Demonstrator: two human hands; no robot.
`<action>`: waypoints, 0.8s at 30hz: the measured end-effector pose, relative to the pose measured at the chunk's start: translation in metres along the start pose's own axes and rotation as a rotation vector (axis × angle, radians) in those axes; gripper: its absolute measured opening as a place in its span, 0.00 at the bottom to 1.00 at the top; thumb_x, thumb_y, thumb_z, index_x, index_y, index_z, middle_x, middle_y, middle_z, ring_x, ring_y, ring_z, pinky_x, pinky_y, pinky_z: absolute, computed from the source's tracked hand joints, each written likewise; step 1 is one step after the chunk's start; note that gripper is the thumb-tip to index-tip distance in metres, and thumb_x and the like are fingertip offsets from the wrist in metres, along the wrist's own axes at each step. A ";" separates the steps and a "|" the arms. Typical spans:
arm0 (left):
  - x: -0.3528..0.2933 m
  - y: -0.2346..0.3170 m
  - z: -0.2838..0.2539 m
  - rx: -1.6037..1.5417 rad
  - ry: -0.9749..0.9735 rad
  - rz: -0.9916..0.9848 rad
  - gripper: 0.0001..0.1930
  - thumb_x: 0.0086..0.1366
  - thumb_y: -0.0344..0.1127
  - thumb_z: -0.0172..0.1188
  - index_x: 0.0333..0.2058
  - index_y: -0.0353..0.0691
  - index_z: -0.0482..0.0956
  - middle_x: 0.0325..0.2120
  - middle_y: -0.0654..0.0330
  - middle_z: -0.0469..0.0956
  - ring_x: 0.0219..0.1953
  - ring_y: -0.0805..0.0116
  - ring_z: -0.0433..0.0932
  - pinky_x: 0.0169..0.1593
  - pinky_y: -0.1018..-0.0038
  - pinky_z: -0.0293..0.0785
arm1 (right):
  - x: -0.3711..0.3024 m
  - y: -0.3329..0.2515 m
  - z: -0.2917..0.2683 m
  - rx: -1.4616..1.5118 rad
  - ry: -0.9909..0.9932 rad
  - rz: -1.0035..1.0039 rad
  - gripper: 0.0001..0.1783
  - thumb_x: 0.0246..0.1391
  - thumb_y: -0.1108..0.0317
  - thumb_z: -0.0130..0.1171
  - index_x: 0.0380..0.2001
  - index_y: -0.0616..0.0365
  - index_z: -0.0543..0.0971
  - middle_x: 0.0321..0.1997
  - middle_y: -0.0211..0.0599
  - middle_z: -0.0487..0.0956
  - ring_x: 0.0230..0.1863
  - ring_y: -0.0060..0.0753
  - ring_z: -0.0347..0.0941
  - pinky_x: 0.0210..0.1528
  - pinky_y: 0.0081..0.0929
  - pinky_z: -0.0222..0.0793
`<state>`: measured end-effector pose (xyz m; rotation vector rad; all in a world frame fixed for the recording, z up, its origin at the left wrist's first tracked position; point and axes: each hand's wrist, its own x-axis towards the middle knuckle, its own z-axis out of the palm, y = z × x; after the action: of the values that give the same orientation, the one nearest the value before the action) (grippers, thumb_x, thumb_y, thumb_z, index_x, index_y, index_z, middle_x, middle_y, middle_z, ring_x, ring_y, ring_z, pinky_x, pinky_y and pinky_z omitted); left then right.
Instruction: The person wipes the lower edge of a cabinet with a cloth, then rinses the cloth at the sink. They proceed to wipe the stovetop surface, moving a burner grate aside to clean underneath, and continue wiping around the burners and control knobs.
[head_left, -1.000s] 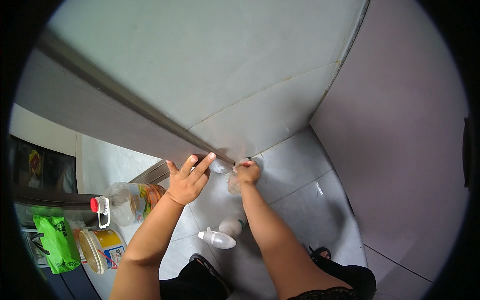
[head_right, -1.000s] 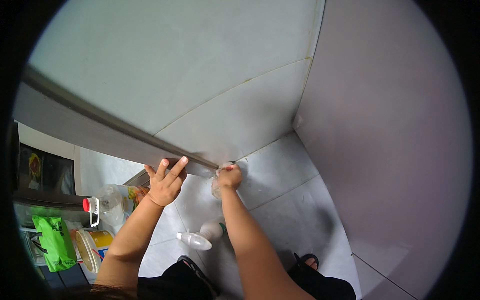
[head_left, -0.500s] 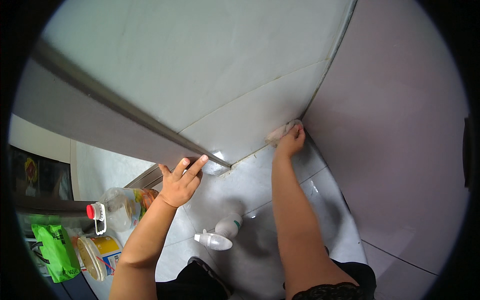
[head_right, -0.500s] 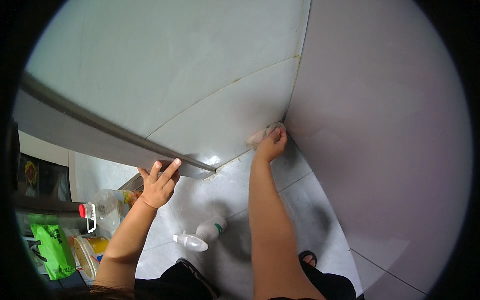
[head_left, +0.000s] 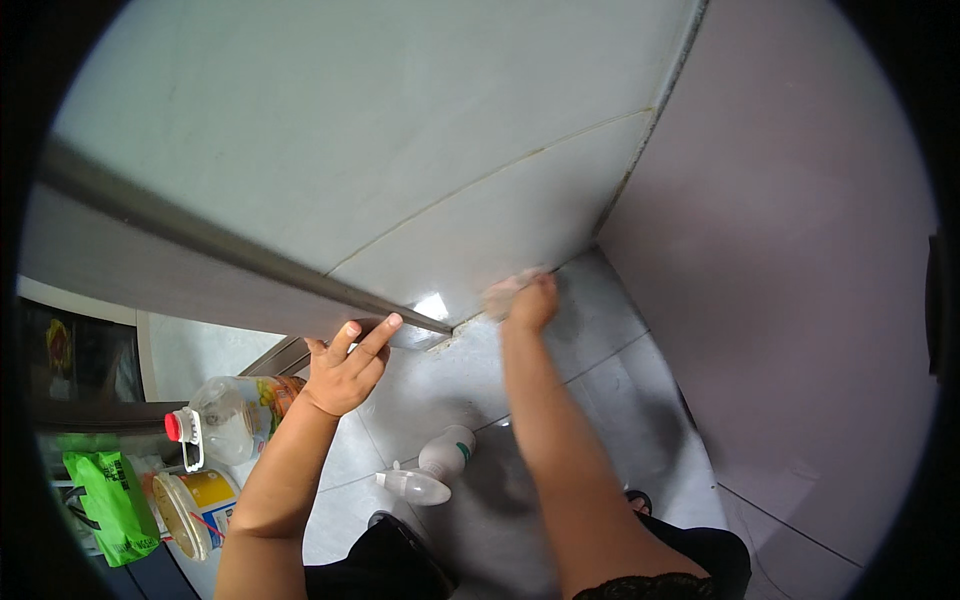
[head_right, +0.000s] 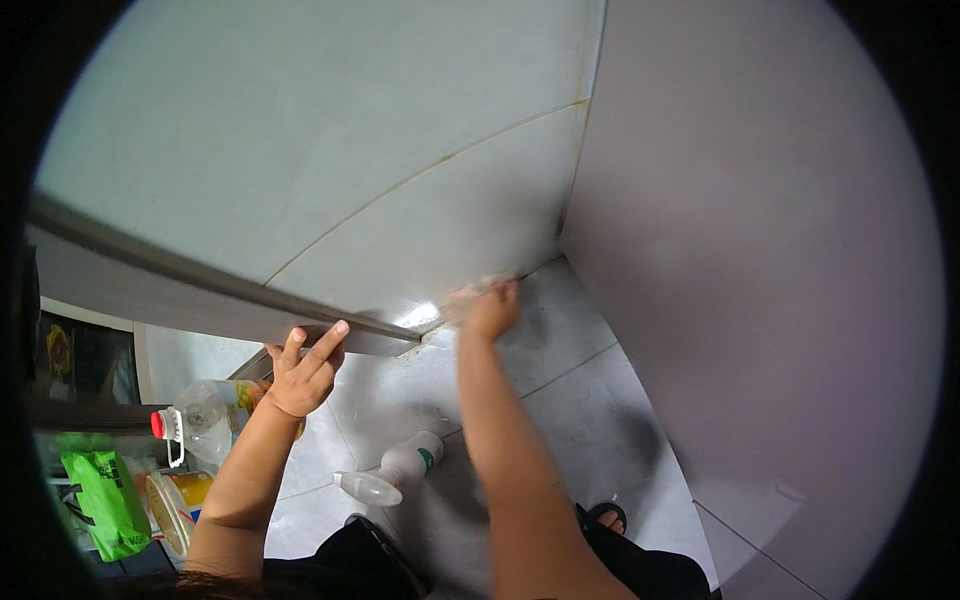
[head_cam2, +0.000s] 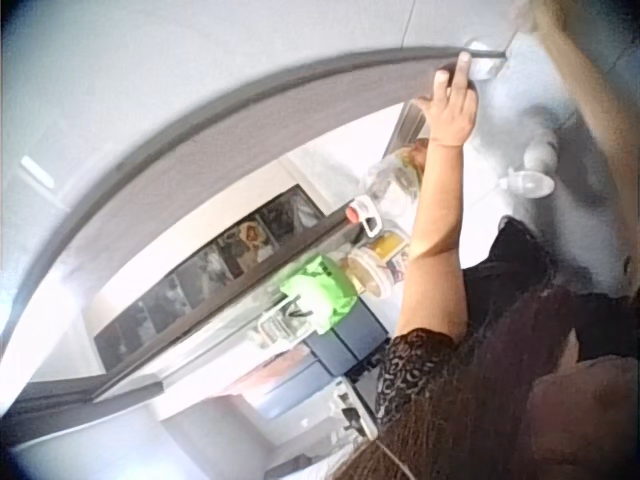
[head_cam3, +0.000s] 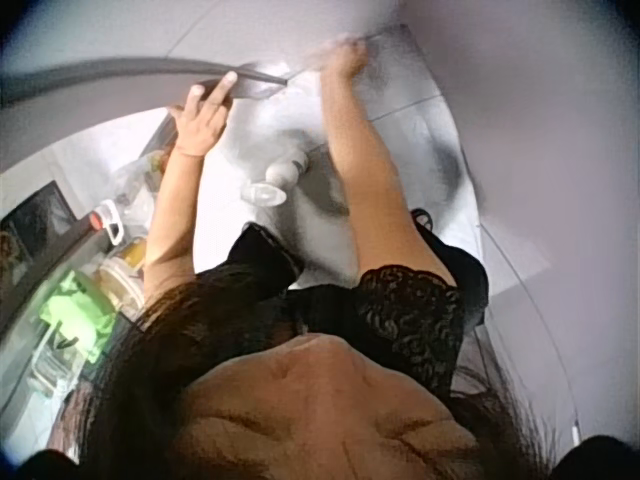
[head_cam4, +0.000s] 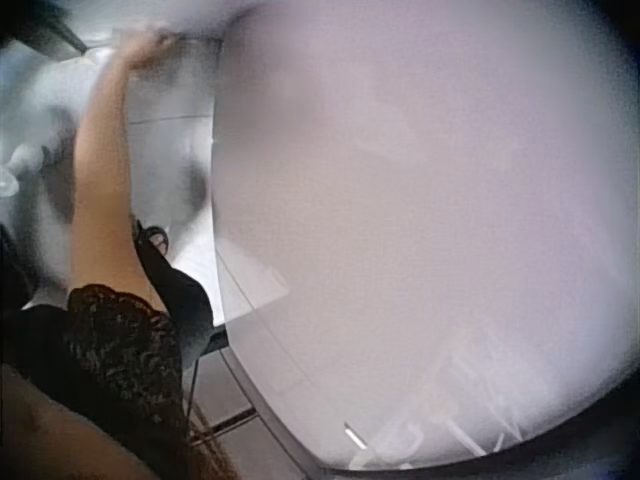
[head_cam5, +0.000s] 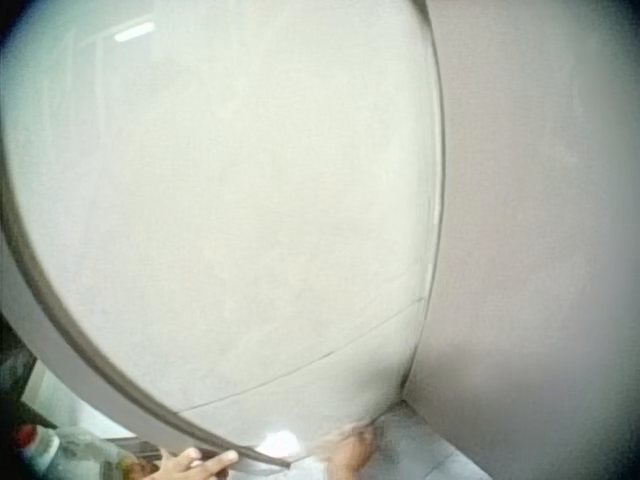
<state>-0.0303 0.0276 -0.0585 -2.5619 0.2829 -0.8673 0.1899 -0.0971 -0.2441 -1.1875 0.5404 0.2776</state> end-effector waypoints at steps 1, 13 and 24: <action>0.000 0.000 -0.001 0.003 -0.001 0.002 0.14 0.55 0.30 0.63 0.17 0.47 0.66 0.55 0.76 0.75 0.71 0.56 0.47 0.66 0.36 0.30 | 0.029 -0.011 -0.006 0.011 -0.010 -0.044 0.14 0.62 0.69 0.42 0.42 0.60 0.77 0.40 0.39 0.78 0.39 0.35 0.74 0.42 0.33 0.71; -0.005 0.001 0.000 -0.023 -0.038 0.001 0.11 0.55 0.30 0.63 0.21 0.45 0.69 0.56 0.74 0.74 0.71 0.52 0.44 0.62 0.38 0.44 | -0.079 0.027 0.009 -0.171 -0.076 0.322 0.22 0.67 0.61 0.39 0.54 0.63 0.73 0.52 0.47 0.77 0.50 0.39 0.75 0.52 0.31 0.69; -0.007 0.001 -0.013 -0.020 -0.103 -0.042 0.09 0.56 0.34 0.60 0.20 0.47 0.69 0.60 0.75 0.70 0.68 0.59 0.53 0.54 0.37 0.55 | -0.085 -0.010 0.000 -0.515 -0.050 -0.531 0.21 0.49 0.81 0.52 0.49 0.61 0.68 0.54 0.45 0.69 0.58 0.38 0.66 0.58 0.34 0.65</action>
<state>-0.0433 0.0244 -0.0536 -2.6299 0.2082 -0.7475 0.1231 -0.0943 -0.1904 -1.7674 0.0891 -0.0165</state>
